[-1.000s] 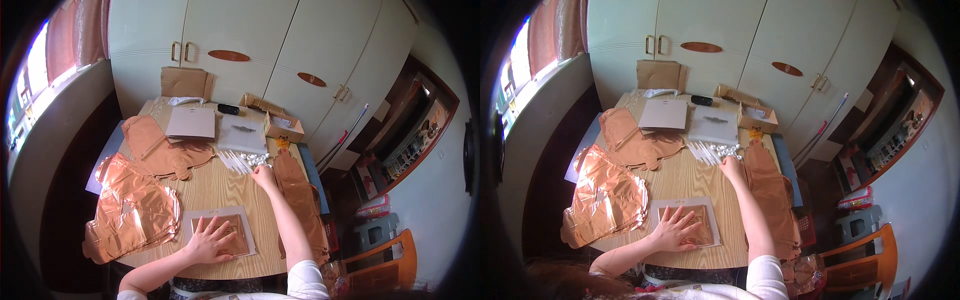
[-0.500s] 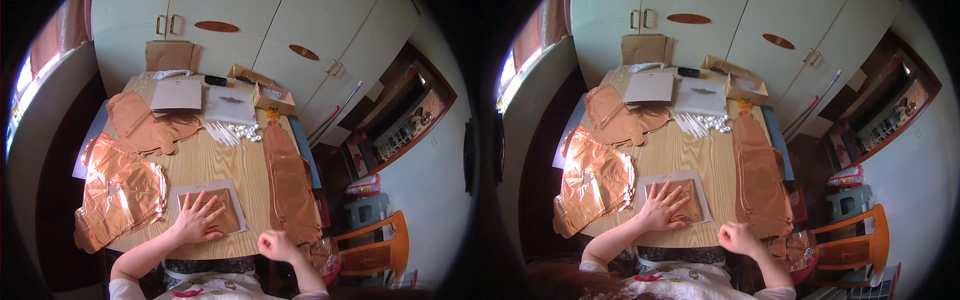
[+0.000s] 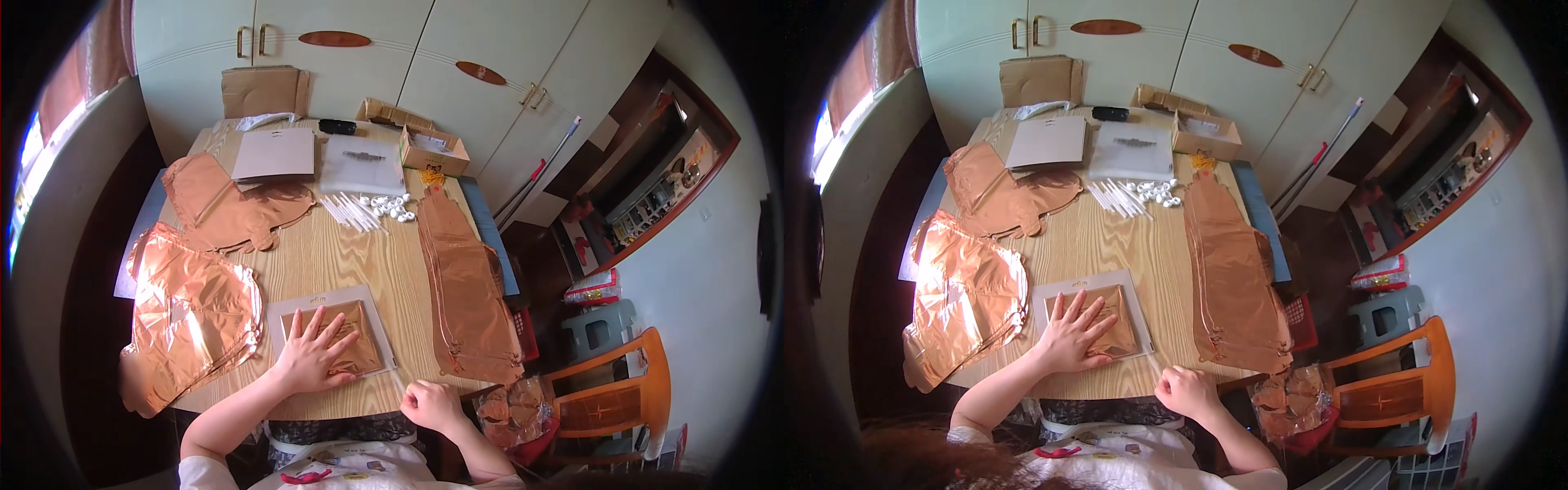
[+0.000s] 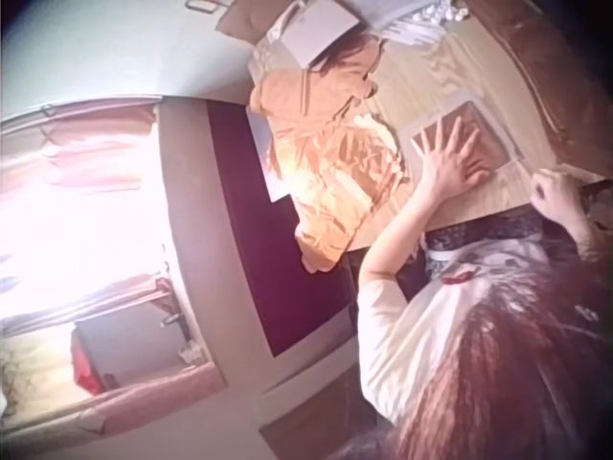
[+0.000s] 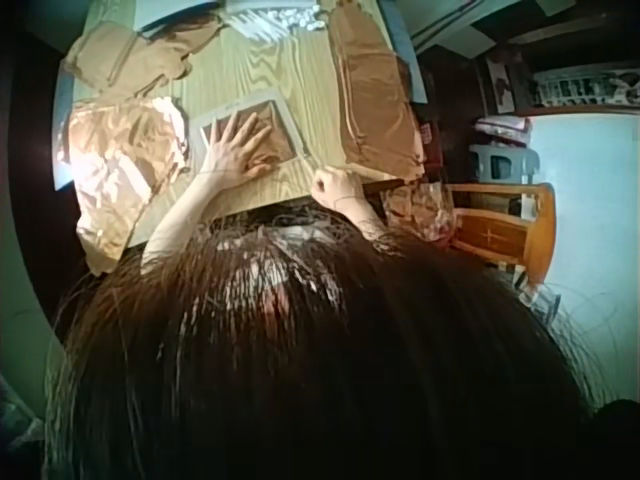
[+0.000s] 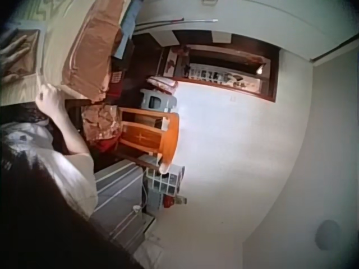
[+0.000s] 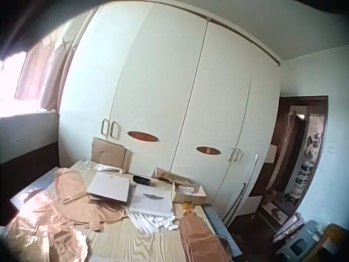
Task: Folding a foil balloon and packaging it into a plastic sleeve with a backing card.
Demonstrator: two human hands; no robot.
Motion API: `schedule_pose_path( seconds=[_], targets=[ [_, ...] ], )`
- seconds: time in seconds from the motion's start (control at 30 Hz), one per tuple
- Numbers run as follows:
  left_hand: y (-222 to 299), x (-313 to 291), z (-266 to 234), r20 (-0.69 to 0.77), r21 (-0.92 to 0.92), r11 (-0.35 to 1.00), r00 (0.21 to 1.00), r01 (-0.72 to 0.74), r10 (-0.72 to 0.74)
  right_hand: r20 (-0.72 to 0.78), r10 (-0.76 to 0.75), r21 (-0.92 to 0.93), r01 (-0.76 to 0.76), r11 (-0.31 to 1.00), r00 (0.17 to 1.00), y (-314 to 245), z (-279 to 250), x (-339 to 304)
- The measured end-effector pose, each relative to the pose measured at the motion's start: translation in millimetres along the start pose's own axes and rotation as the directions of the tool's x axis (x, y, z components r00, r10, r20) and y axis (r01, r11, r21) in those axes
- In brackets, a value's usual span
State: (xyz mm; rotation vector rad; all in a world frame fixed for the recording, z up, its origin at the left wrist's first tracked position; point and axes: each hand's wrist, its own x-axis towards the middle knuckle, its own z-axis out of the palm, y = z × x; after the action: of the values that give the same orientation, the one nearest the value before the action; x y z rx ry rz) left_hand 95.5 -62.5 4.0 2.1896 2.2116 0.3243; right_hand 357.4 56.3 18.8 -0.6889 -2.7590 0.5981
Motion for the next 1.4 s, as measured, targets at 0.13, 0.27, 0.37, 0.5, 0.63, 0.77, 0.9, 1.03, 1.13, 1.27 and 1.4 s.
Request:
schedule_pose_path(
  seconds=[0.13,0.27,0.37,0.5,0.63,0.77,0.9,1.03,1.13,1.27,1.4],
  targets=[
    [1.1,0.8,0.1,0.004,0.001,1.0,1.0,-0.005,0.005,-0.05,0.04,-0.075,-0.044,0.996,0.998,-2.3,7.4,12.2],
    [1.0,0.5,0.2,0.008,0.002,1.0,1.0,-0.008,0.008,-0.138,0.01,-0.115,-0.026,0.993,0.99,-6.9,19.4,33.7],
    [0.1,-0.7,3.1,-0.012,0.007,1.0,1.0,-0.009,0.009,-0.14,-0.064,-0.14,0.044,0.989,0.988,-3.2,21.0,43.8],
    [-1.7,-1.4,5.3,-0.023,-0.001,1.0,1.0,-0.013,0.013,0.036,-0.117,-0.123,0.121,0.985,0.992,13.9,1.8,52.8],
    [-2.8,-1.3,5.3,-0.018,0.006,1.0,0.999,-0.029,0.03,-0.039,-0.514,-0.142,0.505,0.851,0.857,23.2,-3.9,62.8],
    [-3.2,0.0,3.2,-0.002,0.003,0.999,0.999,-0.038,0.038,-0.003,-0.551,-0.118,0.547,0.829,0.834,28.6,0.4,64.0],
    [-3.6,1.1,2.4,0.013,-0.005,0.999,0.999,-0.042,0.042,0.006,-0.594,-0.055,0.593,0.803,0.804,29.1,-1.2,76.2],
    [-3.1,1.9,2.1,0.01,0.019,0.999,0.999,-0.036,0.036,0.018,-0.613,-0.048,0.613,0.789,0.79,28.4,-1.7,86.8],
    [-3.6,1.5,2.5,0.0,0.028,0.999,0.999,-0.034,0.034,0.024,-0.592,-0.009,0.592,0.806,0.805,25.8,2.9,88.0],
    [-5.8,0.7,6.1,-0.011,0.035,0.999,0.999,-0.04,0.04,0.029,-0.542,-0.022,0.543,0.84,0.84,19.5,4.5,87.9],
    [-6.1,2.8,7.2,-0.015,0.054,0.998,0.999,-0.036,0.037,0.071,-0.501,-0.057,0.505,0.861,0.862,18.5,9.7,93.5]
  ],
)
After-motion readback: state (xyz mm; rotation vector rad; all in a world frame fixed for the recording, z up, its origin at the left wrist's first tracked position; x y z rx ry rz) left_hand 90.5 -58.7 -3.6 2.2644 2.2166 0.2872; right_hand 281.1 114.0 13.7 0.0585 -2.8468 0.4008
